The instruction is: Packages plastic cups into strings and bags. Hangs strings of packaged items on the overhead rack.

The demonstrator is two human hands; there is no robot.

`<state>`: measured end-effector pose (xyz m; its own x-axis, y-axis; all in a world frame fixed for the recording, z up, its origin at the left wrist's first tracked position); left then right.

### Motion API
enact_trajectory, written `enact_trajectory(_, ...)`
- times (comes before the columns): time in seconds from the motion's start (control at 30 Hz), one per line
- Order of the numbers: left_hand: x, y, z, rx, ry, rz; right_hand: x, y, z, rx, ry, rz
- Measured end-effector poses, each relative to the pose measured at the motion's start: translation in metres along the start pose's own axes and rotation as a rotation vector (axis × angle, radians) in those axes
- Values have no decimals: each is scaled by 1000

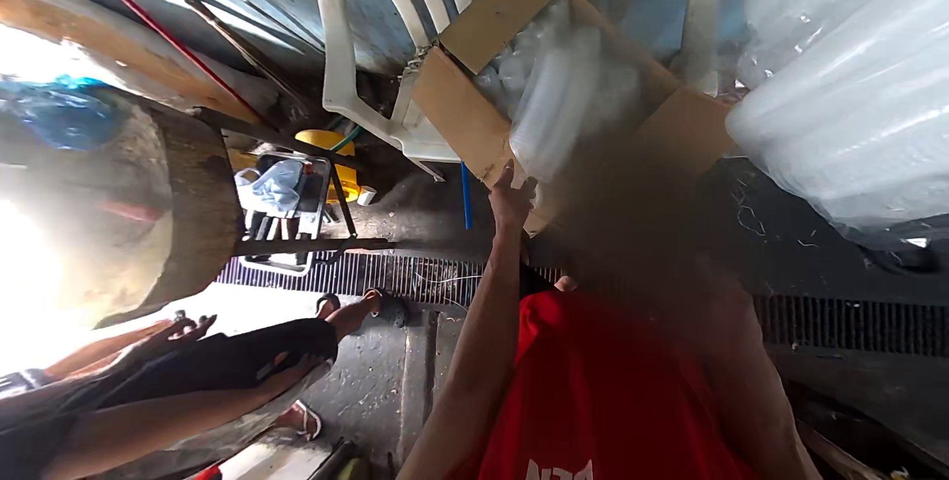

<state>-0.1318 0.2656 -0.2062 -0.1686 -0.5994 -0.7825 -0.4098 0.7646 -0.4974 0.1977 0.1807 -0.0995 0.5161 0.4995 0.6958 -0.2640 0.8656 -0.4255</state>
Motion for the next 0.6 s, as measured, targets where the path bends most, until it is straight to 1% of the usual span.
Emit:
enact_trajectory(0.07, 2, 5, 7, -29, 78, -25, 1, 0, -1, -17, -14, 3)
enact_trajectory(0.2, 36, 4, 34, -96, -53, -39, 1, -5, -13, -43, -6, -10)
enact_trajectory(0.27, 40, 8, 44, -118, -65, 0, 0, -7, -18, -55, -13, -13)
enact_trajectory(0.33, 36, 16, 49, -136, -168, 27, -1, -9, -21, -75, -25, -9)
enact_trajectory(0.4, 32, 22, 55, -70, -346, -7, -1, -10, -24, -95, -34, -4)
enact_trajectory(0.5, 29, 21, 56, 71, -499, -109, 0, -11, -25, -163, -24, 29)
enact_trajectory(0.6, 34, 25, 55, 96, -723, -243, 3, -12, -39, -196, 8, 21)
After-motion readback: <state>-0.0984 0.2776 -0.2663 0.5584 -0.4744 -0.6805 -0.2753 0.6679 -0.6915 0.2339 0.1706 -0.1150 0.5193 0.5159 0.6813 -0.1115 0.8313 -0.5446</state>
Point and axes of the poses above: each hand's wrist, its own y-axis towards the middle knuckle, its own z-axis out of the palm, x = y × z, the point moved 7 cm from there along y, towards the middle knuckle, and after that the axes turned 4 degrees about x, right-handed, at the moved point
